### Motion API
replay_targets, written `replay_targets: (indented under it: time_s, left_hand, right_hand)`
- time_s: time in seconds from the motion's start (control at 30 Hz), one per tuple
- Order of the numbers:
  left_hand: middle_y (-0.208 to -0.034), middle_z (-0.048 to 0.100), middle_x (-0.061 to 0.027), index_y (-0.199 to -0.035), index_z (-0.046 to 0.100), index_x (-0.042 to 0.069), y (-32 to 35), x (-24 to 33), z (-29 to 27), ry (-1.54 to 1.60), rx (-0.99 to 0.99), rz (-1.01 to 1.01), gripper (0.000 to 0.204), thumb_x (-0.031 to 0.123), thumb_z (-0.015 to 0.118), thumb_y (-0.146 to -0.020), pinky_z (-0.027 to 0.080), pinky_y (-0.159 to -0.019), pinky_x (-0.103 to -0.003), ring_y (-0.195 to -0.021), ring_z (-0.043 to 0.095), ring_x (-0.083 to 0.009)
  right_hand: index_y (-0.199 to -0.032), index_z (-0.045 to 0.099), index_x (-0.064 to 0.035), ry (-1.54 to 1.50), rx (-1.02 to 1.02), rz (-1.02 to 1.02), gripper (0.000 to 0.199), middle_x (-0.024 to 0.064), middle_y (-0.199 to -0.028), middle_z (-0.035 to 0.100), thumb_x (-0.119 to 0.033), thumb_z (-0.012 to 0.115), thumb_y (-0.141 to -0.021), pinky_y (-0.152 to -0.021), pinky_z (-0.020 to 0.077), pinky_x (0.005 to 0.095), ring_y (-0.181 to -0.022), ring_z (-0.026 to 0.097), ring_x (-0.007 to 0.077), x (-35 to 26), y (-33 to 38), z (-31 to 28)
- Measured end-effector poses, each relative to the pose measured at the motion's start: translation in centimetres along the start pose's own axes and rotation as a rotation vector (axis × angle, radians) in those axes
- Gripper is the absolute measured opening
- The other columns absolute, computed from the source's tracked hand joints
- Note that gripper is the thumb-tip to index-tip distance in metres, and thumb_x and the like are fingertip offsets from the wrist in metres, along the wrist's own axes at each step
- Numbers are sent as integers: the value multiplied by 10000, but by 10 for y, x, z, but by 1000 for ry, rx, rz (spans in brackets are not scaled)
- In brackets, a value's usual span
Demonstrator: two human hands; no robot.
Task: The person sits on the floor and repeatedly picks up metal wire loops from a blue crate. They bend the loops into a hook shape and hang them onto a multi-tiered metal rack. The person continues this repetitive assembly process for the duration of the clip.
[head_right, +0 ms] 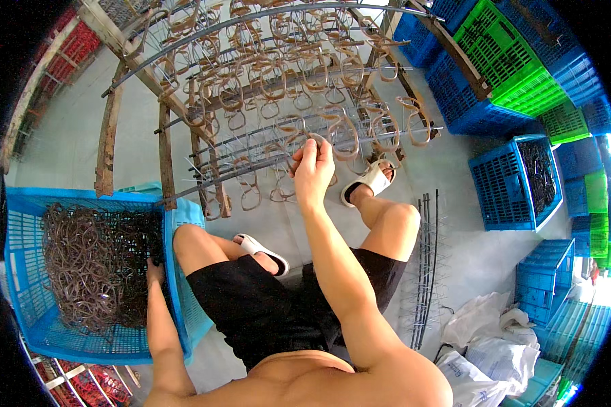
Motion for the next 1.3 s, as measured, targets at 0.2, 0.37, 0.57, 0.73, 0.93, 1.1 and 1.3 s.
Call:
replay_targets:
  time_s: [0.2,0.37,0.57,0.73,0.93,1.1,1.3]
  left_hand:
    - [-1129,604,-156,-1131,514,111,8,-15,-9,26,35,-32,312,239,551,-848,274,-932,-610,-1099,519,-381]
    - [-1025,612,-143,-1032,503,67,60,2,-34,-77,231,-68,256,226,568,-842,337,-863,-550,-1028,526,-365]
    - [-986,569,-235,-1085,457,32,96,-8,-47,-106,631,77,359,248,589,-831,400,-880,-491,-1017,517,-399]
    - [-1158,547,-271,-1271,373,54,86,-21,-24,77,144,-165,515,363,486,-875,423,-870,-508,-1051,530,-443]
    - [-1150,553,-268,-1282,369,43,66,-36,-8,136,107,-93,518,326,501,-869,422,-877,-487,-1034,533,-452]
    - [-1121,544,-309,-1284,340,25,57,-49,0,269,128,-112,517,262,530,-865,419,-882,-473,-1020,535,-460]
    - [-1250,399,-360,-1330,190,-42,49,-85,7,582,308,-293,657,201,561,-847,375,-962,-447,-1098,480,-454]
  right_hand:
    - [-749,502,-61,-76,-16,61,244,2,-548,446,-231,520,-923,-350,351,241,-414,405,87,3,-3,7]
    - [-762,518,-48,-32,-18,107,214,-1,-522,431,-191,520,-922,-328,313,234,-393,369,75,-3,-6,3]
    - [-787,554,-33,-38,-50,117,172,-8,-521,436,-169,563,-891,-328,301,238,-393,372,64,-3,-4,10]
    - [-770,548,-51,-39,-80,110,173,-6,-528,445,-171,568,-893,-336,304,237,-398,391,68,-3,-14,5]
    - [-702,496,-70,-19,-106,81,291,-5,-520,438,-254,527,-926,-337,305,243,-403,383,77,0,-14,0]
    - [-689,493,-65,13,-113,71,296,-8,-497,438,-240,524,-925,-334,296,232,-393,388,73,0,-15,-2]
    - [-680,502,-49,133,-88,26,287,1,-493,468,-209,537,-915,-337,304,231,-388,404,67,-3,-9,11]
Point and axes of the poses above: each hand's wrist, its own y-axis away from the middle knuckle, its own z-axis out of the palm, x = y × z, the point moved 8 cm from there along -y, towards the middle knuckle
